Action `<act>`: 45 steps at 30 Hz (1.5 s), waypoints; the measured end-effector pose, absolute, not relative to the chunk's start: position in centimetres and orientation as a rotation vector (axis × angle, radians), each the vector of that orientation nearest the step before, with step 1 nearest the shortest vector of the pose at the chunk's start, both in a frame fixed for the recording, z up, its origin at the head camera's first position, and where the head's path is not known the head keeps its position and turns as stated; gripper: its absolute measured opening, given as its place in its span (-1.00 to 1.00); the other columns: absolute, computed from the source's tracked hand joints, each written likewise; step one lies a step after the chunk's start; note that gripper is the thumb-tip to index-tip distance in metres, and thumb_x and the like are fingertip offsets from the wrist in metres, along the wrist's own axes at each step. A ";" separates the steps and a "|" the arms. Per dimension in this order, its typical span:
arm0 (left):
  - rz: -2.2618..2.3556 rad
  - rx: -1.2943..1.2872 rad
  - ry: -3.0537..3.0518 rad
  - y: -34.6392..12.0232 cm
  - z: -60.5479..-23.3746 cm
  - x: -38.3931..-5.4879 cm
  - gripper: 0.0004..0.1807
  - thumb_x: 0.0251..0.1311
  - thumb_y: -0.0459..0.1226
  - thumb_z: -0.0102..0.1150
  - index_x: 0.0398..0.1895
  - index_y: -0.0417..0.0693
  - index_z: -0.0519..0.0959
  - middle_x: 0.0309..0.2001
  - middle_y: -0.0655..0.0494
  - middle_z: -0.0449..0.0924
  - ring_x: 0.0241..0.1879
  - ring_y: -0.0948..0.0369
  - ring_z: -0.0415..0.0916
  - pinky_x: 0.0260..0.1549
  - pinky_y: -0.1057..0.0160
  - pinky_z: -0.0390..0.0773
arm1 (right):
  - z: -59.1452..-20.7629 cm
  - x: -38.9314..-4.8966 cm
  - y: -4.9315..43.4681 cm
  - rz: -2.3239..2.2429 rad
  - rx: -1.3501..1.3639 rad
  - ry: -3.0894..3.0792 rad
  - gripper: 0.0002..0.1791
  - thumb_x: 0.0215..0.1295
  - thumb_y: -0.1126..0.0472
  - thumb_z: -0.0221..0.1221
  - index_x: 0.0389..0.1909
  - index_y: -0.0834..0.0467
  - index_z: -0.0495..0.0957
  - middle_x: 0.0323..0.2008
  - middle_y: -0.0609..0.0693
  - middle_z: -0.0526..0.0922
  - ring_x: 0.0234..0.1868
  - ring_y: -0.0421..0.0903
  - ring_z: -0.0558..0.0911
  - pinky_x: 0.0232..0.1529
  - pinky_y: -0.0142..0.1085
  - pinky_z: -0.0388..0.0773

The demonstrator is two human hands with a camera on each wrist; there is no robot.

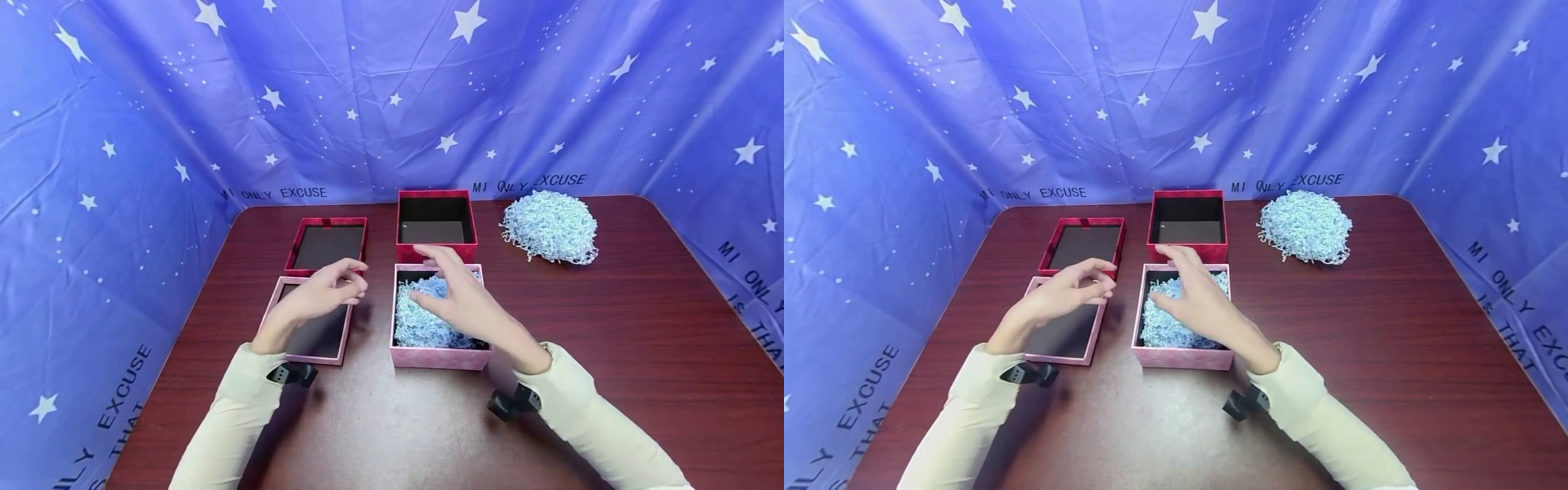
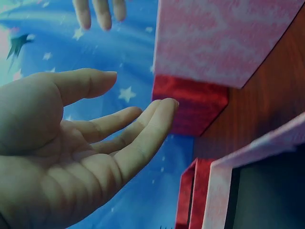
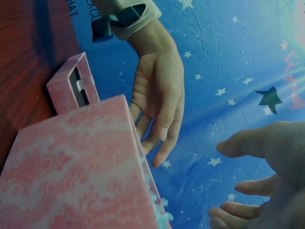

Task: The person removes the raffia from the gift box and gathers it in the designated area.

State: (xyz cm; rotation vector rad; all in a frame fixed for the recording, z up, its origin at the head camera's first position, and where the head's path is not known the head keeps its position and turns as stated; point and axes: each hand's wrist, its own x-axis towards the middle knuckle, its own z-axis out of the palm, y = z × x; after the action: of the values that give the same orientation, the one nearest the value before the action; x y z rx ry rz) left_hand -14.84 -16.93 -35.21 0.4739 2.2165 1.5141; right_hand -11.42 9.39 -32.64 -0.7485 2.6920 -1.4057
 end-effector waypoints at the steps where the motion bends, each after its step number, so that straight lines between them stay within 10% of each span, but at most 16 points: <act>1: 1.509 0.480 2.212 -16.5 -35.2 -14.7 -0.56 0.33 -0.41 -0.01 0.25 -0.32 0.26 -0.09 -0.22 0.46 -0.14 0.15 0.52 0.04 0.02 0.58 | -32.7 -11.5 9.6 -1.392 -0.753 2.702 -0.20 0.17 0.19 0.31 0.40 0.10 0.16 0.30 0.10 0.28 0.24 0.06 0.41 0.25 0.04 0.39; 13: 1.406 0.388 2.245 -13.0 -35.7 -14.2 -0.32 0.24 -0.35 0.14 0.41 -0.11 0.13 0.11 -0.18 0.41 -0.03 -0.11 0.58 0.00 0.13 0.58 | -33.3 -11.9 11.6 -1.082 -0.698 2.762 -0.18 0.17 0.09 0.32 0.40 0.15 0.17 0.29 0.17 0.28 0.24 0.12 0.39 0.24 0.08 0.37; 45: 1.570 0.234 2.025 -11.6 -36.2 -14.7 -0.27 0.22 -0.47 0.12 0.41 -0.12 0.04 0.15 -0.38 0.23 -0.19 0.07 0.55 -0.12 -0.02 0.65 | -35.5 -13.9 10.3 -0.593 -0.672 2.484 0.14 0.06 -0.15 0.34 0.50 0.16 -0.11 0.35 0.25 0.11 0.29 0.10 0.36 0.31 -0.01 0.33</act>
State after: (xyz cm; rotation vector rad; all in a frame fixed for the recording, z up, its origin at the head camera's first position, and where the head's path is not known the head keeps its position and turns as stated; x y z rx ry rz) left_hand -14.75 -11.60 -36.18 0.2342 2.0252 1.5704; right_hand -13.91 10.29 -35.50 -0.6716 2.4837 -0.5934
